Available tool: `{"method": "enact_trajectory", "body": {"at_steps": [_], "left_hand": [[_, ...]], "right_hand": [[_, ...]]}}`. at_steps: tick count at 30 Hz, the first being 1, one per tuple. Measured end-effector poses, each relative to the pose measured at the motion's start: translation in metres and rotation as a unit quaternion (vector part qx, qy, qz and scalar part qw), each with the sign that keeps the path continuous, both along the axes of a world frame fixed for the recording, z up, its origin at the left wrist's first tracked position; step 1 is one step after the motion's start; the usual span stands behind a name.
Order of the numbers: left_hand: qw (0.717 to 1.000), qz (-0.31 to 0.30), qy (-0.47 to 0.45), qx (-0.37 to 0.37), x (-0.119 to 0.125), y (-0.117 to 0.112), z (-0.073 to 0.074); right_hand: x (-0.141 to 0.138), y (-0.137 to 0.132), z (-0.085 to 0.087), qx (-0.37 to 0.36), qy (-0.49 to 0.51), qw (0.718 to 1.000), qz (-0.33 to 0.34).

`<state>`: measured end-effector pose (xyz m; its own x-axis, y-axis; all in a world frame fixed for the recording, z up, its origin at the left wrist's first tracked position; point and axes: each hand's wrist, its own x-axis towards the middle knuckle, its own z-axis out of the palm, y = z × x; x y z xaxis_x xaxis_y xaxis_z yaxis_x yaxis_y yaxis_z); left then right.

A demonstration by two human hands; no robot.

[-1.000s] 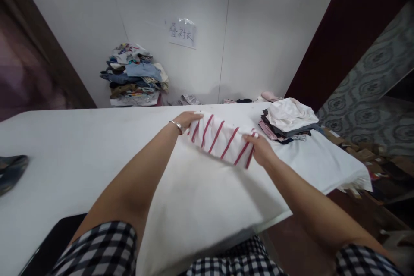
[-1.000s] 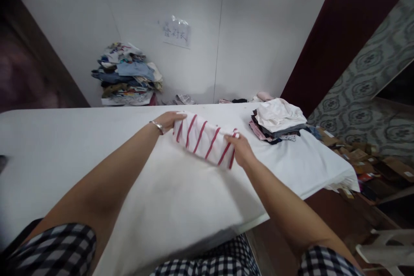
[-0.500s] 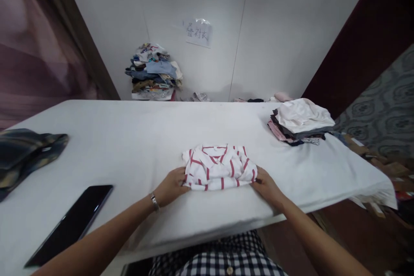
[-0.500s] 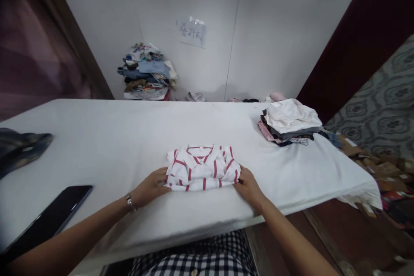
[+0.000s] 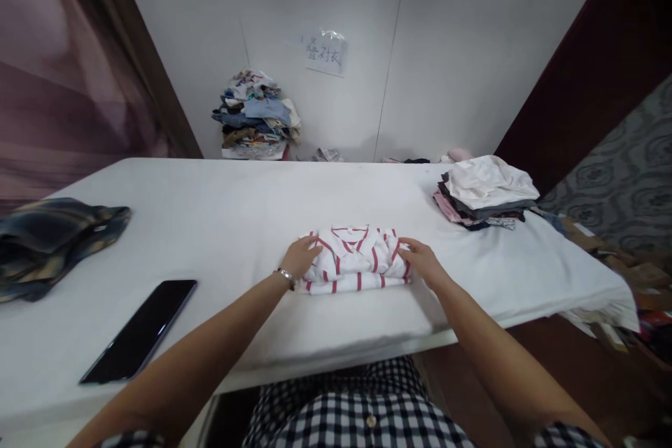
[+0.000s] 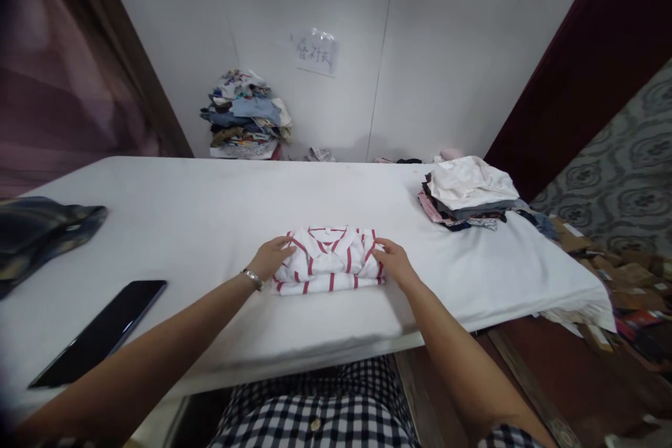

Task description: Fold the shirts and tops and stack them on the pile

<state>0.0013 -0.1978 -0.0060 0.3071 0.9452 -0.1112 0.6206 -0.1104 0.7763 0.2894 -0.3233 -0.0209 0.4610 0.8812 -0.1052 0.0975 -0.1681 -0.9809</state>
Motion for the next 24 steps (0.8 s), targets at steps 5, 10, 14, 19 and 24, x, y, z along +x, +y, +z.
{"method": "enact_trajectory", "body": {"at_steps": [5,10,14,19,24], "left_hand": [[1.000,0.000,0.014,-0.001,-0.004,-0.006,-0.007],[0.994,-0.012,0.098,-0.043,-0.019,-0.002,-0.012],[0.992,-0.012,0.122,0.025,-0.018,-0.006,0.001],[0.960,-0.100,0.113,0.237,0.007,-0.014,0.011],[0.931,-0.188,0.217,0.225,0.021,-0.014,-0.022]], "right_hand": [[0.001,-0.007,-0.017,0.023,-0.052,0.998,0.023],[0.008,-0.010,-0.023,0.029,-0.153,0.987,0.047],[0.001,-0.003,-0.005,0.053,-0.251,0.966,0.032],[-0.029,0.019,0.016,0.122,-0.300,0.937,0.133],[-0.045,0.034,-0.009,0.022,-0.364,0.895,0.258]]}}
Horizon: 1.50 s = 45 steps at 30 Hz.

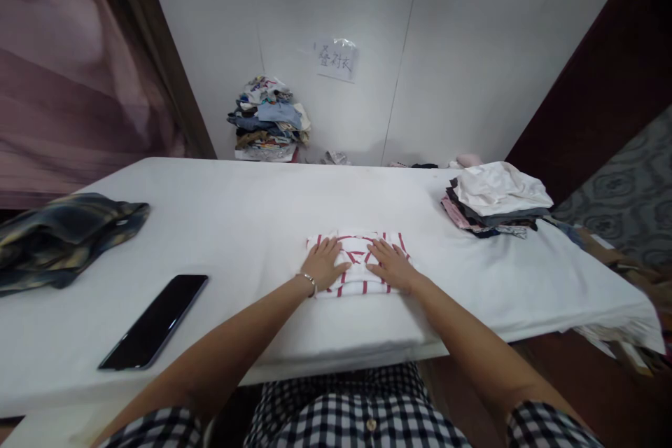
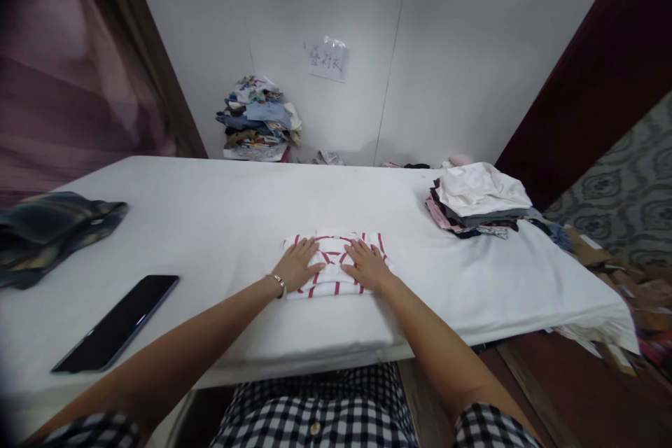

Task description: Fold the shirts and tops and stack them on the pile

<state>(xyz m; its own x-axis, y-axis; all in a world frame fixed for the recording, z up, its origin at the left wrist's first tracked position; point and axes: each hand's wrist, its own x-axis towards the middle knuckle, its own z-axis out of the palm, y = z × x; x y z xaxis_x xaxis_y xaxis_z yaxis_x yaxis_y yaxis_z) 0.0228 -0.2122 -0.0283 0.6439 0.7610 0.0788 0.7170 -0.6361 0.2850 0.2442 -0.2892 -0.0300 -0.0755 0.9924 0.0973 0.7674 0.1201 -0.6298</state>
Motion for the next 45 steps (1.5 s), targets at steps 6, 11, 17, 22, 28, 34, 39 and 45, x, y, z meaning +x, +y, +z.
{"method": "enact_trajectory", "body": {"at_steps": [6,11,17,22,28,34,39,45], "left_hand": [[1.000,0.004,0.018,-0.024,-0.004,0.002,-0.023],[1.000,0.007,0.019,-0.020,-0.004,0.004,-0.022],[0.999,0.024,0.031,-0.024,-0.002,0.002,-0.027],[0.994,0.030,0.027,-0.098,-0.001,0.013,-0.012],[0.990,0.027,-0.045,-0.133,-0.011,0.010,0.020],[0.982,-0.176,-0.048,0.048,-0.021,-0.033,0.022],[0.978,-0.177,-0.055,0.095,-0.020,-0.033,0.016],[0.957,-0.205,-0.094,0.182,-0.012,-0.044,0.010]], "right_hand": [[0.006,0.005,-0.018,-0.018,-0.006,1.000,0.002],[-0.001,-0.017,0.006,0.046,0.100,0.992,-0.062],[-0.044,-0.098,0.006,-0.185,0.511,0.825,-0.153],[-0.065,-0.108,-0.002,-0.248,0.719,0.627,-0.169],[-0.087,-0.071,-0.004,-0.186,0.802,0.535,-0.189],[-0.093,-0.051,-0.004,-0.171,0.789,0.556,-0.199],[-0.088,-0.040,-0.002,-0.152,0.715,0.654,-0.196],[-0.092,-0.027,-0.008,-0.085,0.748,0.630,-0.191]]}}
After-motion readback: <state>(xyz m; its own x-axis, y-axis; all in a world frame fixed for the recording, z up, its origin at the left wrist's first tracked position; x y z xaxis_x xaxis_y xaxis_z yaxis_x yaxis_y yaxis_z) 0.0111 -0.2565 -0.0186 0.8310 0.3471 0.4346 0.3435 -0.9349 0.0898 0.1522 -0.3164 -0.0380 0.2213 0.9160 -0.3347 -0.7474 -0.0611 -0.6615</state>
